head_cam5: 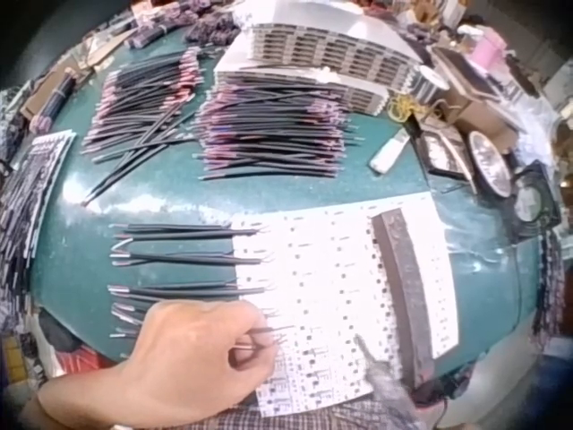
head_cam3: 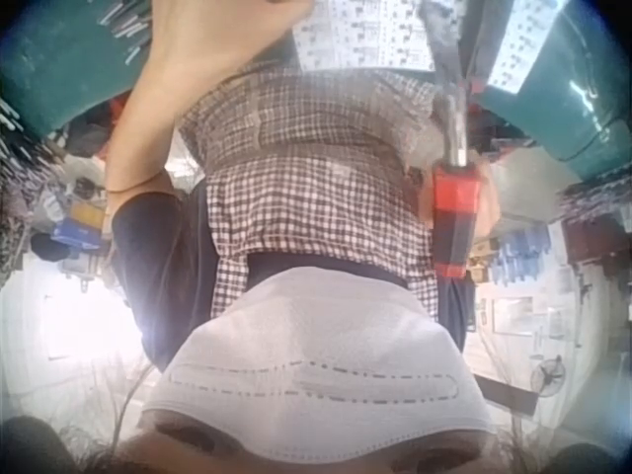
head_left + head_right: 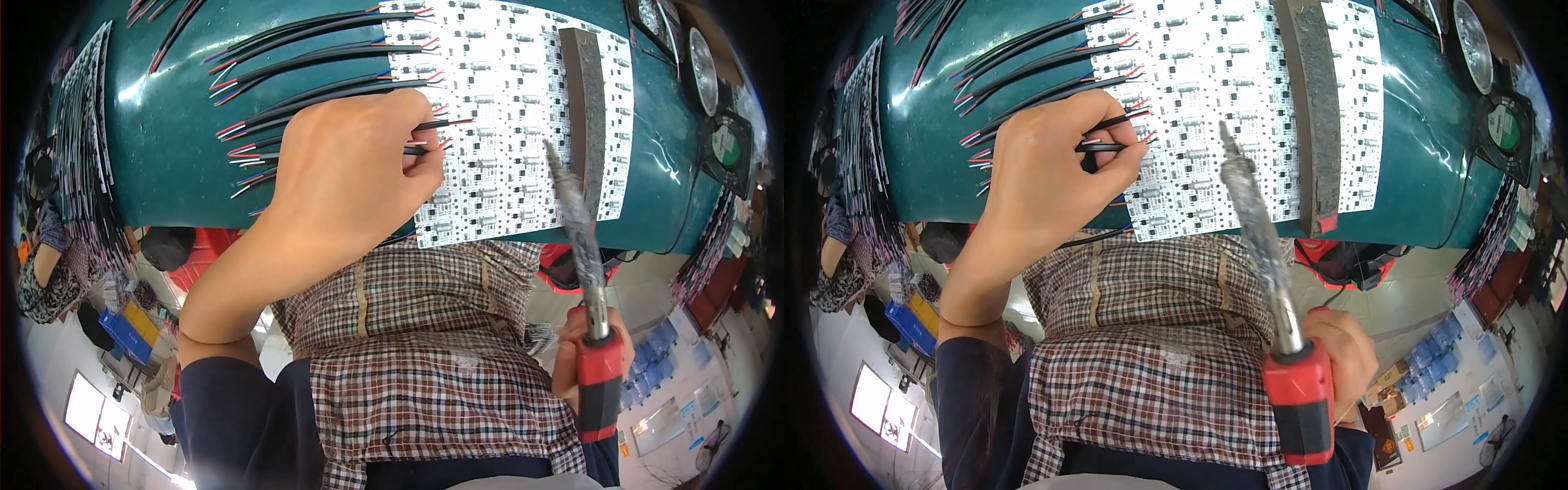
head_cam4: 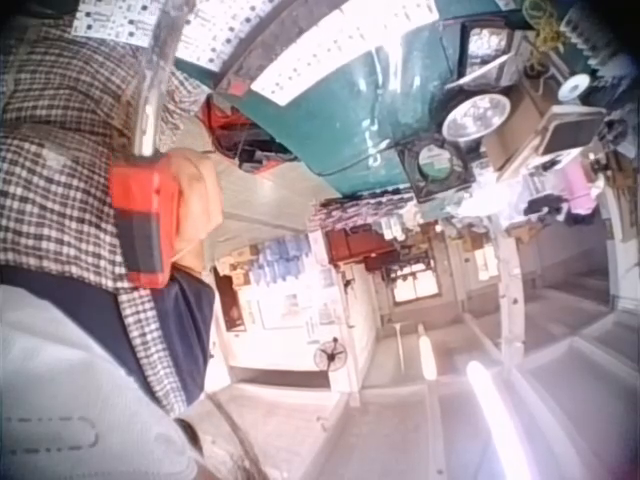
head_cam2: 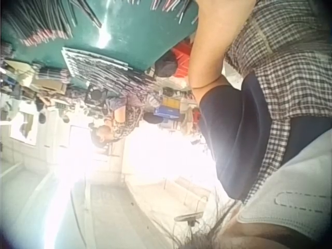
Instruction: The person solders the stripped ends of wire bundles using a soldering iron and lays the wires across circuit boards.
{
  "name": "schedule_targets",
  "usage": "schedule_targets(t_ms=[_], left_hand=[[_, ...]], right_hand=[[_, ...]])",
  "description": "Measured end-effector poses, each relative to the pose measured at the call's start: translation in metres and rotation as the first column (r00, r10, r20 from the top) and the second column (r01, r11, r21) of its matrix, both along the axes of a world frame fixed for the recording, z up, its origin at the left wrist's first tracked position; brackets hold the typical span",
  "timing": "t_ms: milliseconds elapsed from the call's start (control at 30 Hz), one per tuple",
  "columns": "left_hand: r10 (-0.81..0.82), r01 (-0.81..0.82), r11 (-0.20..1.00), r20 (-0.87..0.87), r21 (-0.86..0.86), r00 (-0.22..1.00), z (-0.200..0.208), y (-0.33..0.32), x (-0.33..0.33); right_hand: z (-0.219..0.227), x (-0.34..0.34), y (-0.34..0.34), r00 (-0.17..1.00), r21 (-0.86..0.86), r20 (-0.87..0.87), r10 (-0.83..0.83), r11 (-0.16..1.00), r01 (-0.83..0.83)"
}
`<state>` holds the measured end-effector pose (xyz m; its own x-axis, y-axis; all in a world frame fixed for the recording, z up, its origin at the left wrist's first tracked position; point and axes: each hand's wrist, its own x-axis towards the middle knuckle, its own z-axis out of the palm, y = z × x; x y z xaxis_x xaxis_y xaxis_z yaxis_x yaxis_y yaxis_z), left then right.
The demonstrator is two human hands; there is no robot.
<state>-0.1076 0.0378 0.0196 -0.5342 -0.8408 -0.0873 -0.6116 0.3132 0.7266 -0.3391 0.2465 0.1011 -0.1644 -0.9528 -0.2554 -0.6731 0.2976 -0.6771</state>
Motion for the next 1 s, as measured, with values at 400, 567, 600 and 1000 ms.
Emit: schedule_targets(t_ms=[400,567,600,1000], left_hand=[[0.004,0.007,0.993,-0.097,0.114,0.995,-0.001,0.0,0.004],[-0.025,-0.048,0.947,-0.22,-0.318,0.975,-0.007,-0.005,0.006],[-0.032,-0.062,0.943,-0.276,-0.326,0.961,-0.004,-0.004,0.007],[0.028,-0.036,0.998,-0.133,-0.058,0.991,-0.003,0.035,0.004]], right_hand=[[-0.028,-0.001,0.025,0.966,0.057,0.214,-0.145,0.989,0.136],[-0.028,0.007,0.021,0.927,0.094,0.281,-0.25,0.968,0.233],[-0.028,0.007,0.022,0.93,0.096,0.268,-0.251,0.968,0.233],[-0.027,0.004,0.013,0.965,0.219,0.214,-0.149,0.97,0.101]])
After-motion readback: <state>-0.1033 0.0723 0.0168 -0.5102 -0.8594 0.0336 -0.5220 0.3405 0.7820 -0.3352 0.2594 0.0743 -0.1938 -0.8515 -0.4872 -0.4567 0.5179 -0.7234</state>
